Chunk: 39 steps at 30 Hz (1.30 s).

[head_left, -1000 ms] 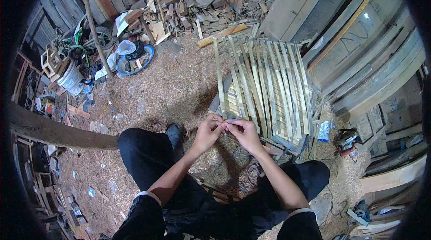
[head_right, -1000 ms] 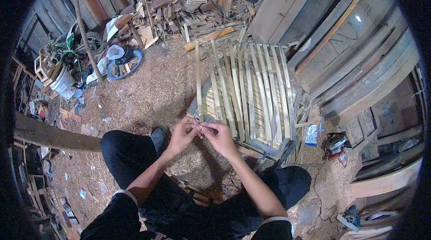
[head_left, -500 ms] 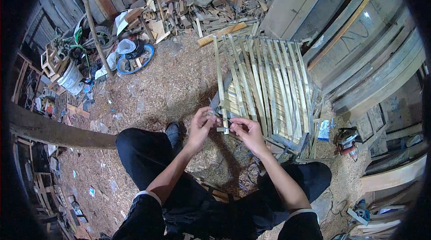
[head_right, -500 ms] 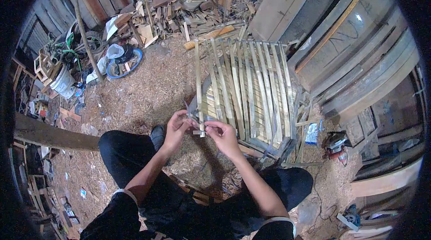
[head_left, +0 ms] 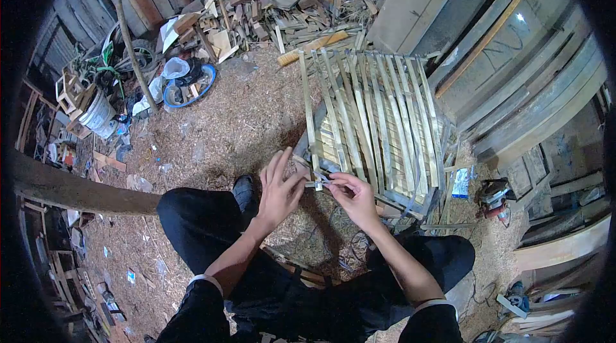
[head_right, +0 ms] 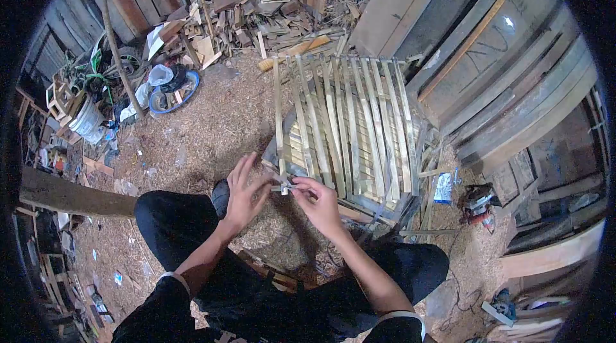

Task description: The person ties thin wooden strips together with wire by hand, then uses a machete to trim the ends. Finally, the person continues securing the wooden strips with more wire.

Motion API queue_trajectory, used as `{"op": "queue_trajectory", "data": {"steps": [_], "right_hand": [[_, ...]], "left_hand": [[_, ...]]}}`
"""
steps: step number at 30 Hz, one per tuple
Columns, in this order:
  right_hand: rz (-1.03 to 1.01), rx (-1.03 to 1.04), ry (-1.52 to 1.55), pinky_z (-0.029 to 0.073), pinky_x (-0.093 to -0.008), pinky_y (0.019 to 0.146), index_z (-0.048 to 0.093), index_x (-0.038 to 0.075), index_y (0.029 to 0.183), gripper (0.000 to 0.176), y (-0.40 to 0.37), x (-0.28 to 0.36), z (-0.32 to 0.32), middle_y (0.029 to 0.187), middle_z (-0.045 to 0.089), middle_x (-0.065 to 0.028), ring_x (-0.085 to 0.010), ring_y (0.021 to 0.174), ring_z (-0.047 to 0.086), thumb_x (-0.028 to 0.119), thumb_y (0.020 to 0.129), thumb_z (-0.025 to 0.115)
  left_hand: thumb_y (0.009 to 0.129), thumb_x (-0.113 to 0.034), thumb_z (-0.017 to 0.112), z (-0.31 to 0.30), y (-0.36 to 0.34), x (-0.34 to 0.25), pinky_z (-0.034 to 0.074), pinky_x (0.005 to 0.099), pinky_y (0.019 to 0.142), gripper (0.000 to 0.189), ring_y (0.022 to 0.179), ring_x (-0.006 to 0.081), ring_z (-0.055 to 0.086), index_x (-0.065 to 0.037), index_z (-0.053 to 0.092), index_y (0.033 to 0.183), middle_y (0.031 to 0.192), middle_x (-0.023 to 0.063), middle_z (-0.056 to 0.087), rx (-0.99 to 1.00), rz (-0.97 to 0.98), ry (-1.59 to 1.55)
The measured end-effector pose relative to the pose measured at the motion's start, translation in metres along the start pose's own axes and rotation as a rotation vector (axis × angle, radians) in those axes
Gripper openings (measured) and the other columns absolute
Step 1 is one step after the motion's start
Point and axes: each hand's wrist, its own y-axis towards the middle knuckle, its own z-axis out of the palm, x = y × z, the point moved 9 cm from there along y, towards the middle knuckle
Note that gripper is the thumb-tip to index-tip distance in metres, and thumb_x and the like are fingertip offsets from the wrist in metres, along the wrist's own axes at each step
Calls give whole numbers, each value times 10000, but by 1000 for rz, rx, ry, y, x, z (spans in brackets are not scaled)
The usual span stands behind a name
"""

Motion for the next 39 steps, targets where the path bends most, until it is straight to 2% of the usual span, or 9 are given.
{"op": "queue_trajectory", "data": {"steps": [3, 7, 16, 18, 22, 26, 33, 36, 39], "right_hand": [[-21, -19, 34, 505, -234, 778, 673, -35, 1198, 289, -2, 0, -1, 976, 737, -68, -80, 885, 653, 28, 918, 705], [-55, -28, 9, 513, -247, 784, 686, -38, 1180, 269, -3, 1, 0, 986, 740, -74, -96, 896, 664, 26, 919, 705], [-68, 62, -229, 539, -318, 842, 725, 3, 1074, 169, -7, 21, 2, 988, 732, -127, -211, 948, 699, 36, 912, 694], [-249, 106, -338, 545, -307, 848, 712, -29, 1036, 138, -12, 34, 9, 1034, 724, -128, -210, 960, 710, 21, 909, 689], [-268, 195, -391, 546, -377, 892, 690, -16, 1019, 128, -20, 31, 18, 1093, 697, -160, -321, 994, 694, 38, 905, 671], [-354, 253, -548, 548, -388, 912, 696, -16, 1009, 145, -26, 27, 18, 1113, 687, -158, -323, 1035, 676, 33, 873, 687], [-538, 345, -812, 569, -381, 890, 703, -18, 1015, 185, -33, 19, 30, 1128, 644, -142, -310, 1067, 656, 14, 833, 702], [-548, 349, -893, 538, -387, 925, 700, -32, 1006, 209, -34, 6, 36, 1147, 635, -134, -297, 1131, 614, 23, 807, 669], [-631, 339, -995, 493, -390, 976, 700, -39, 995, 231, -37, 6, 42, 1153, 643, -119, -279, 1208, 565, 45, 789, 636]], "left_hand": [[880, -221, 751, 15, -8, -3, 237, 507, 1128, 311, 1362, 238, 474, -170, 701, 1182, 1401, 58, 580, 200, 102, 37], [881, -206, 727, 25, -10, 5, 295, 449, 1087, 183, 1142, 170, 607, -148, 751, 1053, 1105, -19, 725, 224, 154, 4], [896, -153, 692, 30, 7, 27, 411, 382, 933, 113, 960, 231, 642, -81, 738, 971, 934, 67, 728, 233, -101, -240], [898, -148, 687, 27, 14, 27, 417, 377, 917, 115, 948, 239, 639, -72, 734, 970, 934, 75, 727, 225, -39, -208], [897, -123, 679, 33, 16, 21, 430, 366, 893, 102, 919, 254, 631, -49, 722, 951, 922, 86, 721, 264, 106, -172], [893, -89, 671, 41, 11, 28, 450, 386, 878, 105, 920, 276, 627, -35, 712, 974, 915, 98, 705, 214, 118, -195], [866, 18, 639, 76, -25, 43, 488, 411, 830, 196, 904, 351, 628, 2, 686, 1056, 927, 166, 663, 286, -99, -475], [904, 9, 637, 91, -38, 52, 512, 359, 825, 160, 912, 262, 670, 23, 683, 1056, 955, 133, 698, 303, -249, -520], [948, -24, 640, 123, -59, 64, 522, 301, 850, 145, 961, 148, 666, 36, 690, 1070, 1018, 83, 725, 311, -476, -1002]]}}
